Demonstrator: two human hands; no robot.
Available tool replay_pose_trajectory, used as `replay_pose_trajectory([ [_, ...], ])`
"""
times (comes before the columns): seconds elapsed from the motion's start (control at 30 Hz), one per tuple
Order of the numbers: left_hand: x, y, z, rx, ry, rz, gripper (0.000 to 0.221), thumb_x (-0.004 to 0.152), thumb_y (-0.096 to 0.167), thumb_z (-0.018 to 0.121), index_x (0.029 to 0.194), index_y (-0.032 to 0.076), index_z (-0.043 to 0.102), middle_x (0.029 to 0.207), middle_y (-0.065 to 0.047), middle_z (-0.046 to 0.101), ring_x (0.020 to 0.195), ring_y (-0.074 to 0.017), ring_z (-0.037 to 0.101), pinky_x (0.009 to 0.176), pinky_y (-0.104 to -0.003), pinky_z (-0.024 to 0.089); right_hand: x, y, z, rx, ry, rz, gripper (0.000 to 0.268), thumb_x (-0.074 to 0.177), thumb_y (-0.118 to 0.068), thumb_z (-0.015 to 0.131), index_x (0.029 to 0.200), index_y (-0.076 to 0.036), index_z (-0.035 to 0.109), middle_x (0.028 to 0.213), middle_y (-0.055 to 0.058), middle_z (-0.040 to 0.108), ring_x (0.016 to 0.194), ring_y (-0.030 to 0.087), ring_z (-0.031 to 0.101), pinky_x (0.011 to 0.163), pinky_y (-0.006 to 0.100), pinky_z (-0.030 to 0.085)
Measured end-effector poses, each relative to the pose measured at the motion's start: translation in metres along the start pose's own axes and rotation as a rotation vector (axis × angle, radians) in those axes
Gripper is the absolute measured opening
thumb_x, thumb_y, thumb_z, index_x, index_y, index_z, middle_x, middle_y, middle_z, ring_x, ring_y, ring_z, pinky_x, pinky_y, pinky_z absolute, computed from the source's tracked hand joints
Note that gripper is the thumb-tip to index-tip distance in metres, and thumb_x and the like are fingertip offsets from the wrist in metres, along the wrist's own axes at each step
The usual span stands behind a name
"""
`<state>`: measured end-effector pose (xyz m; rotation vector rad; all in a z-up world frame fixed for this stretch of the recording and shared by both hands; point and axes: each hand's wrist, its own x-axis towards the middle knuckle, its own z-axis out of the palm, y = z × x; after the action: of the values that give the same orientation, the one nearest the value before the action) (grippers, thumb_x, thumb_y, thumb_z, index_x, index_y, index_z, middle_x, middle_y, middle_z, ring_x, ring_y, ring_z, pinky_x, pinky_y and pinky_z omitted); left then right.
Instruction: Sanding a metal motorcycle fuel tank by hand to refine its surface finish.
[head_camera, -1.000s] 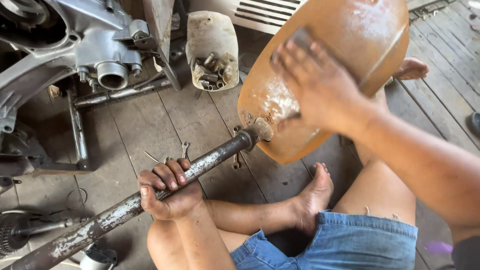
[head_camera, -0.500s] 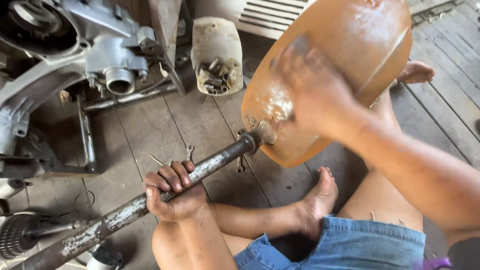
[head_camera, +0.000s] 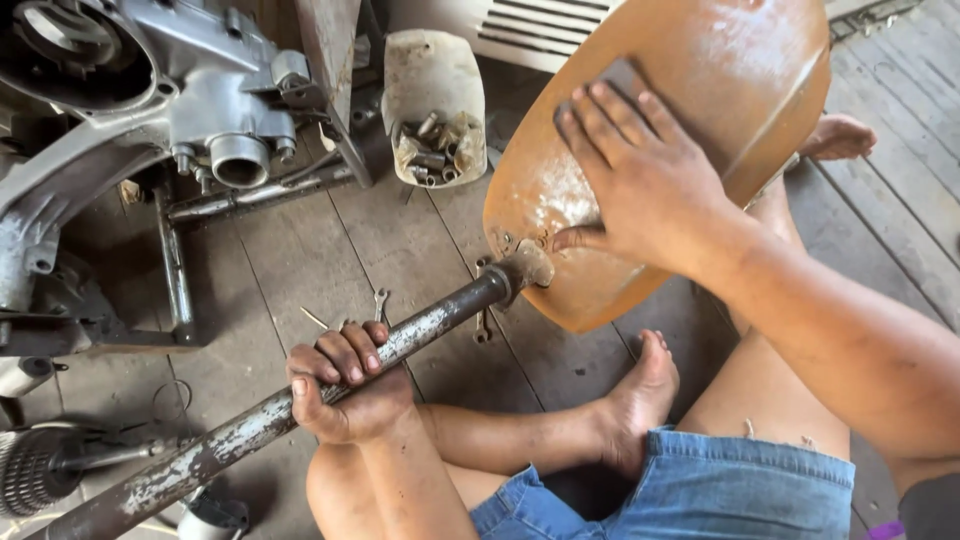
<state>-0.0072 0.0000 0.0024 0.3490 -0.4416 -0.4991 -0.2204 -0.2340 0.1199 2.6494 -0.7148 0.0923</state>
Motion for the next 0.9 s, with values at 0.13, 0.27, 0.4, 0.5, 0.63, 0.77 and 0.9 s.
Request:
replay_pose_trajectory([
  [0.13, 0.002, -0.001, 0.002, 0.01, 0.024, 0.007, 0.023, 0.094, 0.034, 0.059, 0.077, 0.019, 0.056, 0.061, 0.005, 0.053, 0.056, -0.0113, 0.054, 0.071, -0.035, 0.052, -0.002, 0.012, -0.001, 0.025, 0.07, 0.031, 0.115, 0.084, -0.078, 0.056, 0.159, 0.007, 0.042, 0.164, 0.026, 0.043, 0.155, 0.036, 0.03, 0.125, 0.049, 0.02],
  [0.27, 0.001, 0.0, 0.001, -0.001, 0.009, -0.004, 0.022, 0.094, 0.033, 0.06, 0.078, 0.018, 0.059, 0.062, 0.005, 0.055, 0.058, -0.0121, 0.056, 0.072, -0.035, 0.053, -0.002, 0.008, -0.001, 0.045, 0.041, -0.028, 0.121, 0.077, -0.081, 0.057, 0.161, 0.004, 0.036, 0.164, 0.023, 0.041, 0.154, 0.036, 0.031, 0.124, 0.051, 0.022],
  [0.4, -0.001, 0.0, 0.001, 0.019, 0.034, -0.002, 0.024, 0.094, 0.035, 0.06, 0.077, 0.019, 0.056, 0.061, 0.005, 0.052, 0.057, -0.0116, 0.054, 0.072, -0.035, 0.053, 0.003, 0.019, 0.001, -0.069, -0.151, 0.05, 0.114, 0.082, -0.083, 0.038, 0.165, -0.006, 0.018, 0.171, 0.017, 0.019, 0.156, 0.031, 0.013, 0.127, 0.05, 0.009],
  [0.5, 0.003, -0.003, 0.003, 0.001, 0.017, 0.008, 0.023, 0.094, 0.034, 0.06, 0.077, 0.018, 0.058, 0.061, 0.005, 0.053, 0.057, -0.0117, 0.055, 0.072, -0.035, 0.054, 0.001, 0.019, -0.004, -0.07, -0.123, 0.026, 0.116, 0.081, -0.083, 0.042, 0.165, -0.005, 0.022, 0.17, 0.018, 0.023, 0.156, 0.032, 0.017, 0.127, 0.05, 0.011],
  [0.63, 0.0, -0.001, 0.002, -0.012, 0.013, 0.008, 0.024, 0.095, 0.034, 0.059, 0.078, 0.018, 0.055, 0.062, 0.005, 0.051, 0.057, -0.0112, 0.054, 0.073, -0.035, 0.053, -0.008, 0.018, -0.002, 0.036, 0.031, 0.048, 0.115, 0.083, -0.077, 0.055, 0.163, 0.004, 0.037, 0.166, 0.025, 0.04, 0.156, 0.035, 0.029, 0.126, 0.049, 0.018],
  [0.77, 0.001, 0.0, 0.0, -0.003, 0.021, -0.001, 0.022, 0.094, 0.034, 0.06, 0.078, 0.018, 0.058, 0.062, 0.005, 0.054, 0.057, -0.0122, 0.056, 0.072, -0.035, 0.053, 0.0, 0.023, -0.001, -0.014, -0.1, 0.01, 0.116, 0.081, -0.084, 0.046, 0.165, -0.006, 0.027, 0.169, 0.017, 0.03, 0.155, 0.032, 0.023, 0.126, 0.049, 0.015],
  [0.9, 0.0, 0.002, 0.003, 0.011, 0.012, 0.003, 0.022, 0.095, 0.034, 0.059, 0.078, 0.018, 0.059, 0.062, 0.005, 0.054, 0.057, -0.0116, 0.056, 0.072, -0.035, 0.054, 0.003, 0.006, -0.006, 0.081, -0.096, 0.074, 0.116, 0.079, -0.076, 0.052, 0.163, 0.0, 0.028, 0.169, 0.022, 0.026, 0.156, 0.035, 0.018, 0.125, 0.052, 0.01],
])
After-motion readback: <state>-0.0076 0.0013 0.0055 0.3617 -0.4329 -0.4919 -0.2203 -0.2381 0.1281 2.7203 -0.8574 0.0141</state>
